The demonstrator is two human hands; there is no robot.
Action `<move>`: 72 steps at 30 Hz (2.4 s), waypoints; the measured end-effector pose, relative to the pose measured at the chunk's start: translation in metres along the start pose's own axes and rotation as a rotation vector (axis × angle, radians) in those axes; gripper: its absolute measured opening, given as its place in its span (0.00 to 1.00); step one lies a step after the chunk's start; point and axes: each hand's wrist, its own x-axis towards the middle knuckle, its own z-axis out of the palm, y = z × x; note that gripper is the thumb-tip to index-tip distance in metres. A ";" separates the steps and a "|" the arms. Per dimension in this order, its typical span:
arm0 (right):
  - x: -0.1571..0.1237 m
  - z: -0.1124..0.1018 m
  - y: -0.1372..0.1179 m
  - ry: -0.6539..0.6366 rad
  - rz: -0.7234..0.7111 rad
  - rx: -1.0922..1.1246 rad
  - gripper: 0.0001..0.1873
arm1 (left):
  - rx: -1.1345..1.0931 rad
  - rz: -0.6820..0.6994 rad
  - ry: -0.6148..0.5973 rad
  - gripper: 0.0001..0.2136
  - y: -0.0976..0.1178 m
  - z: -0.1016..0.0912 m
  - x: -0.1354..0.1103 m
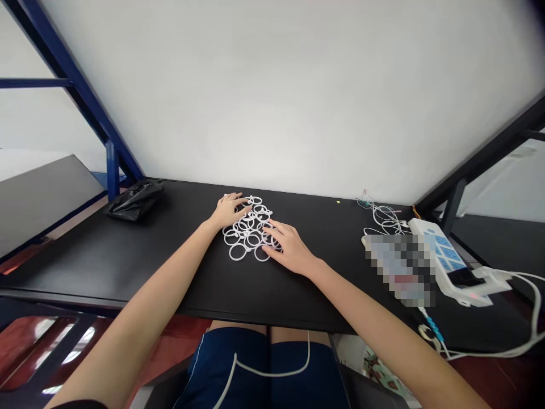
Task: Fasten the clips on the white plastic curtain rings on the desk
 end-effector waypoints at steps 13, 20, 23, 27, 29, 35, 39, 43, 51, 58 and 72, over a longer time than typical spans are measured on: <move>0.001 -0.002 0.016 0.077 0.096 0.054 0.21 | -0.116 0.043 -0.021 0.22 0.024 0.002 -0.009; 0.001 -0.001 0.024 0.174 0.142 0.092 0.24 | -0.187 0.068 -0.031 0.22 0.043 -0.001 -0.016; 0.001 -0.002 0.022 0.205 0.151 0.099 0.26 | -0.221 0.071 -0.040 0.23 0.047 0.001 -0.017; 0.000 -0.004 0.018 0.286 0.122 0.135 0.26 | -0.197 0.060 0.001 0.23 0.050 0.003 -0.019; -0.001 -0.006 0.012 0.350 0.077 0.136 0.24 | -0.173 0.047 0.022 0.23 0.049 0.003 -0.018; -0.006 -0.004 -0.026 0.146 -0.297 0.014 0.18 | -0.163 0.162 -0.092 0.24 0.045 0.004 -0.014; -0.008 -0.001 -0.047 -0.154 -0.494 -0.097 0.25 | -0.157 0.190 -0.169 0.23 0.048 0.001 -0.013; -0.008 0.000 -0.046 -0.244 -0.477 -0.076 0.25 | -0.156 0.219 -0.182 0.22 0.054 -0.004 -0.015; -0.008 0.003 -0.027 -0.082 -0.301 0.128 0.10 | -0.154 0.255 -0.087 0.20 0.054 -0.005 -0.018; -0.003 -0.004 -0.012 -0.023 -0.228 0.160 0.08 | -0.186 0.305 -0.091 0.18 0.058 -0.011 -0.023; 0.003 -0.012 0.000 0.104 -0.079 0.092 0.10 | -0.266 0.436 0.025 0.16 0.062 -0.016 -0.026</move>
